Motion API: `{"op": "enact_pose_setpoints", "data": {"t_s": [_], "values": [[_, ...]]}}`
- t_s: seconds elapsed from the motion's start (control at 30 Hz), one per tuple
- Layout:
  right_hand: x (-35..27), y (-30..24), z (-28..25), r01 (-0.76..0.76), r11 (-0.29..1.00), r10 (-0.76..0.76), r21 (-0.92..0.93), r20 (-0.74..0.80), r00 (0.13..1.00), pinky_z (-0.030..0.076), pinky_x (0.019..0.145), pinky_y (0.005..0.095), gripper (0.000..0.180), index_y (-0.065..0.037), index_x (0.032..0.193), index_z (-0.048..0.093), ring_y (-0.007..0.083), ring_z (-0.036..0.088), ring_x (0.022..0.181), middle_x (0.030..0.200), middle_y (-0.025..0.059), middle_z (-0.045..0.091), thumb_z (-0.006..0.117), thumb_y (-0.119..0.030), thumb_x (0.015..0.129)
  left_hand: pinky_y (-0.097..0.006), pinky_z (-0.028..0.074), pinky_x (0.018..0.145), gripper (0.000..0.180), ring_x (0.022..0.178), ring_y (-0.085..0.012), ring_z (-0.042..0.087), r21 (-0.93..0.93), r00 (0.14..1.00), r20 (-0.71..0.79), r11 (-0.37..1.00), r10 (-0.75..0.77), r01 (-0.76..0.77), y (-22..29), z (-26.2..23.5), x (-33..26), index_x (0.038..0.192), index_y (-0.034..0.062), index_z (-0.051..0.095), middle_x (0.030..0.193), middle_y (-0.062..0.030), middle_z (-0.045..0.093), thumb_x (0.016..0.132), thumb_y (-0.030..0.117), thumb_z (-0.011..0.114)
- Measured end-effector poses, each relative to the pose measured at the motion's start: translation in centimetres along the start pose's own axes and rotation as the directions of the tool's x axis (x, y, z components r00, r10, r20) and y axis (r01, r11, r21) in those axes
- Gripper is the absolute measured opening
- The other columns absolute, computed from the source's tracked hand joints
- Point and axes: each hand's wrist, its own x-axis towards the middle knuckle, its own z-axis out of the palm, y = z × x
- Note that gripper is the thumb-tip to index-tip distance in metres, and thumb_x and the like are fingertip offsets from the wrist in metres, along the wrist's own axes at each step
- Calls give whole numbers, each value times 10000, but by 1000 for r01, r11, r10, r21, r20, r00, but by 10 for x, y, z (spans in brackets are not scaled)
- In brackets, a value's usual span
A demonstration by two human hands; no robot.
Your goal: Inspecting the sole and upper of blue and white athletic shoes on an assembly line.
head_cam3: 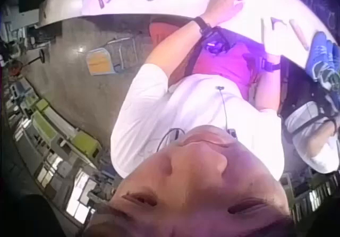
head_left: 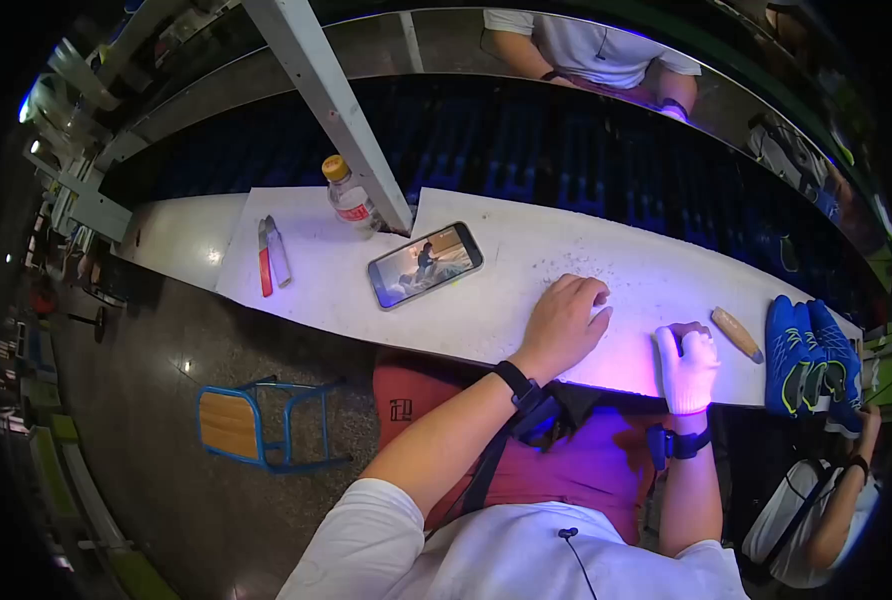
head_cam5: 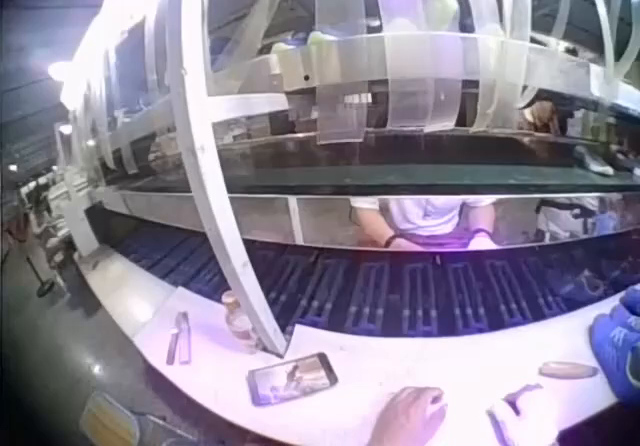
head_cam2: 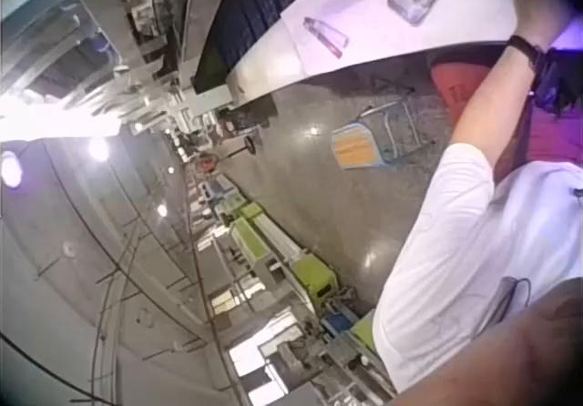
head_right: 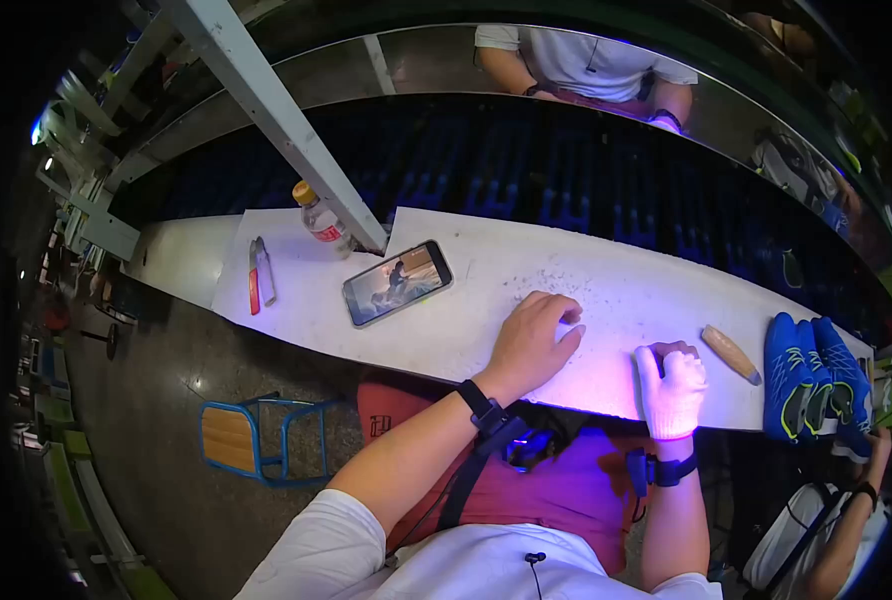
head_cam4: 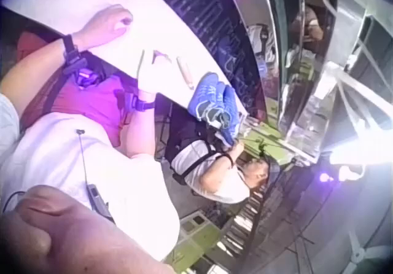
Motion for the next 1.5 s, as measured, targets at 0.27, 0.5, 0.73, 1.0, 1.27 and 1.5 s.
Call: {"op": "enact_pose_setpoints", "data": {"t_s": [0.27, 0.5, 0.73, 1.0, 1.27, 1.5], "values": [[1, 1, 2, 6, 1000, -6, 5, -2, 1000, 544, 809, 475, 164, -17, 908, 717, 365, 699, 870, 925, 151, 738, 805, -154, 930, -432, 555, 908, 182, 1035, -310, 689, -3, 1000, 0, 1000, 5, -5, -1, 0, 1, 1055, 54, 669, 1010, -97, 746, 921, 124, 771], [2, 1, 0, 15, 1000, -15, 0, 3, 1000, 543, 809, 475, 164, -15, 902, 716, 363, 697, 868, 919, 151, 737, 804, -152, 928, -428, 556, 913, 178, 1034, -308, 690, -3, 1000, 6, 1000, 2, -2, 0, -1, 1, 1050, 55, 669, 1010, -95, 745, 921, 123, 772], [2, 1, 1, 24, 1000, -24, 6, -4, 1000, 540, 816, 478, 160, -14, 892, 714, 360, 695, 872, 916, 148, 736, 803, -143, 923, -427, 555, 914, 177, 1035, -306, 690, -10, 1000, 3, 1000, 9, -9, 0, -1, 1, 1052, 57, 671, 1012, -95, 747, 923, 125, 771], [1, 0, 0, 23, 1000, -23, -6, -4, 1000, 538, 812, 475, 146, -17, 896, 710, 358, 692, 868, 917, 146, 732, 801, -128, 920, -427, 555, 917, 182, 1036, -304, 691, 0, 1000, 6, 1000, 9, -9, 0, -1, 1, 1058, 56, 671, 1012, -93, 748, 924, 126, 771], [1, 0, 0, 21, 1000, -21, 5, -5, 1000, 540, 810, 473, 148, -12, 897, 708, 360, 694, 871, 918, 151, 733, 799, -126, 921, -429, 559, 907, 182, 1034, -303, 693, 16, 1000, 5, 1000, 6, -6, 0, -1, 1, 1054, 55, 673, 1007, -94, 750, 921, 124, 775], [2, -1, -1, 29, 1000, -29, 6, -16, 999, 542, 812, 472, 149, -8, 891, 710, 360, 692, 868, 910, 151, 731, 806, -119, 915, -429, 560, 906, 175, 1029, -305, 694, 3, 1000, 3, 1000, 5, -5, 1, -1, 1, 1052, 53, 675, 1007, -95, 751, 924, 122, 772]]}}
